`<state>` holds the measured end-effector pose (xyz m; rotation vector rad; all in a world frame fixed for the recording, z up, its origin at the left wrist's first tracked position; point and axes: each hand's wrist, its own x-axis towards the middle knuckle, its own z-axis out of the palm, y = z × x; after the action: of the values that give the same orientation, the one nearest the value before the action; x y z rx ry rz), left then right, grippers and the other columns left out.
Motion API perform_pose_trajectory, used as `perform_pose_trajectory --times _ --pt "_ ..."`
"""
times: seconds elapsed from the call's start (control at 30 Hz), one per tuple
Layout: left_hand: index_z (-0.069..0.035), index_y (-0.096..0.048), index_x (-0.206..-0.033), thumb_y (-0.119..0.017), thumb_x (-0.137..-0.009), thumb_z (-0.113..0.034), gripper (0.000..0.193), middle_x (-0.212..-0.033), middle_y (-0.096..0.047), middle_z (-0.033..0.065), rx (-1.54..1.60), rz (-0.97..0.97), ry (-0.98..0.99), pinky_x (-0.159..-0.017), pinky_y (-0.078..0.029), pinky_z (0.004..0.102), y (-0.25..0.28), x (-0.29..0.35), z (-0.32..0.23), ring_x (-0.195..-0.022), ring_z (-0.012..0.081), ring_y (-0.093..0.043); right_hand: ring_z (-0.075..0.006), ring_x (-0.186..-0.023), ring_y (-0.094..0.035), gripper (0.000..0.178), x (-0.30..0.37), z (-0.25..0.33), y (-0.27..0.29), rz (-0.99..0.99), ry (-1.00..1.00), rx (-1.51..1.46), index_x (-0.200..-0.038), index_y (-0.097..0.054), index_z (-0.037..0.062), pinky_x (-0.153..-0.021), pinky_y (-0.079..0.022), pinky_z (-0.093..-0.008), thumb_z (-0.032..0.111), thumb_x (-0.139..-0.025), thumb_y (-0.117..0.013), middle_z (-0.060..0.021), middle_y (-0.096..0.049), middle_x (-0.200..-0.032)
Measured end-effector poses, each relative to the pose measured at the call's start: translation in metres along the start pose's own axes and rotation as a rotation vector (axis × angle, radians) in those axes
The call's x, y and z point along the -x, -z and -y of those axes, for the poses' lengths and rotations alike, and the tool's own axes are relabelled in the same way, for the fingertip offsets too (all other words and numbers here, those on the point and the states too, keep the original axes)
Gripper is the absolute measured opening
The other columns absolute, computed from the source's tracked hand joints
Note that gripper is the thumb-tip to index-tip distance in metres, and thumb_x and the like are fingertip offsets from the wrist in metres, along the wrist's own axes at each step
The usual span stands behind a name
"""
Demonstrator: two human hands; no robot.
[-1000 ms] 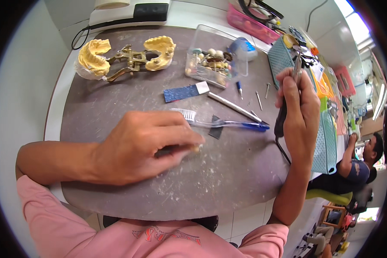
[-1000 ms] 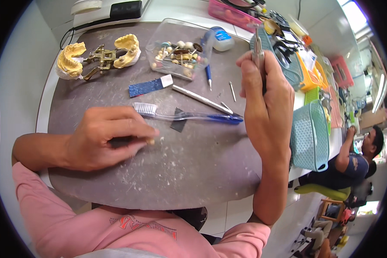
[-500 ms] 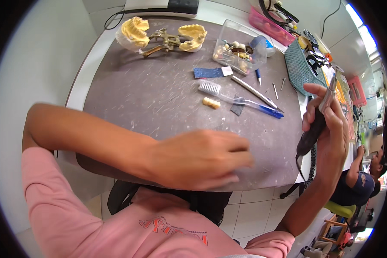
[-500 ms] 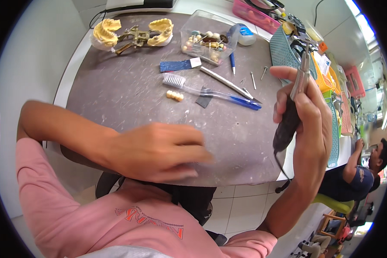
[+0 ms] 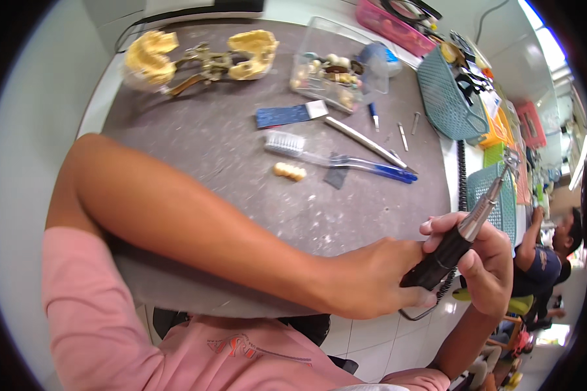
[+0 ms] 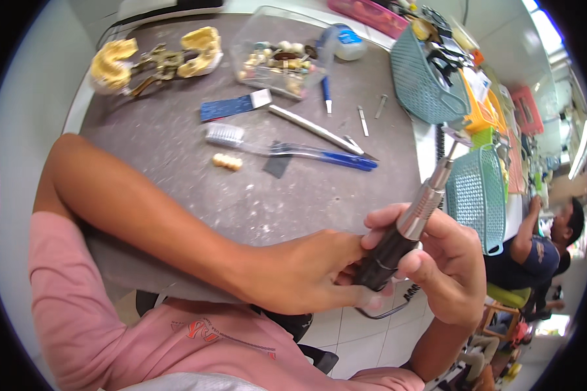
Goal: The person uses a rotary tool to refine a dental prosthetic and a bridge before cleaning them with a toothbrush.
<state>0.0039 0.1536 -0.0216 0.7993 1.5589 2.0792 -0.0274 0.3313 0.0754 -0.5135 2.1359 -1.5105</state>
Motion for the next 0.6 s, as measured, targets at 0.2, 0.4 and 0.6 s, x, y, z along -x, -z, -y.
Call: perform_pose_trajectory --times 0.2,0.4,0.6 --pt "0.004 -0.054 -0.120 -0.060 -0.096 -0.022 0.035 -0.103 -0.066 0.0194 -0.020 0.074 0.074 -0.083 -0.052 0.0412 0.005 -0.007 0.002 -0.092 0.0288 -0.067 -0.0185 -0.083 -0.067 0.058 -0.006 -0.015 0.011 -0.033 -0.081 -0.160 -0.113 -0.061 -0.0119 -0.067 -0.054 -0.0265 0.037 -0.086 -0.077 -0.0174 -0.069 -0.097" --pt "0.004 -0.050 -0.122 -0.065 -0.095 -0.021 0.040 -0.097 -0.070 0.0211 0.011 0.004 0.204 -0.078 -0.056 0.0396 0.003 -0.007 -0.008 -0.089 0.0333 -0.072 -0.0185 -0.089 -0.067 0.050 -0.013 -0.015 0.013 -0.070 -0.036 -0.115 -0.099 -0.066 -0.0058 -0.080 -0.052 -0.0310 0.033 -0.076 -0.087 -0.0123 -0.070 -0.092" --pt "0.007 -0.051 -0.106 -0.065 -0.090 -0.018 0.033 -0.077 -0.063 0.0304 0.100 -0.177 0.156 -0.070 -0.049 0.0520 -0.002 -0.010 -0.013 -0.075 0.0508 -0.062 -0.0157 -0.088 -0.068 0.056 -0.016 -0.018 0.018 -0.116 -0.074 0.048 -0.109 -0.064 -0.0045 -0.081 -0.052 -0.0271 0.029 -0.072 -0.090 -0.0123 -0.071 -0.098"
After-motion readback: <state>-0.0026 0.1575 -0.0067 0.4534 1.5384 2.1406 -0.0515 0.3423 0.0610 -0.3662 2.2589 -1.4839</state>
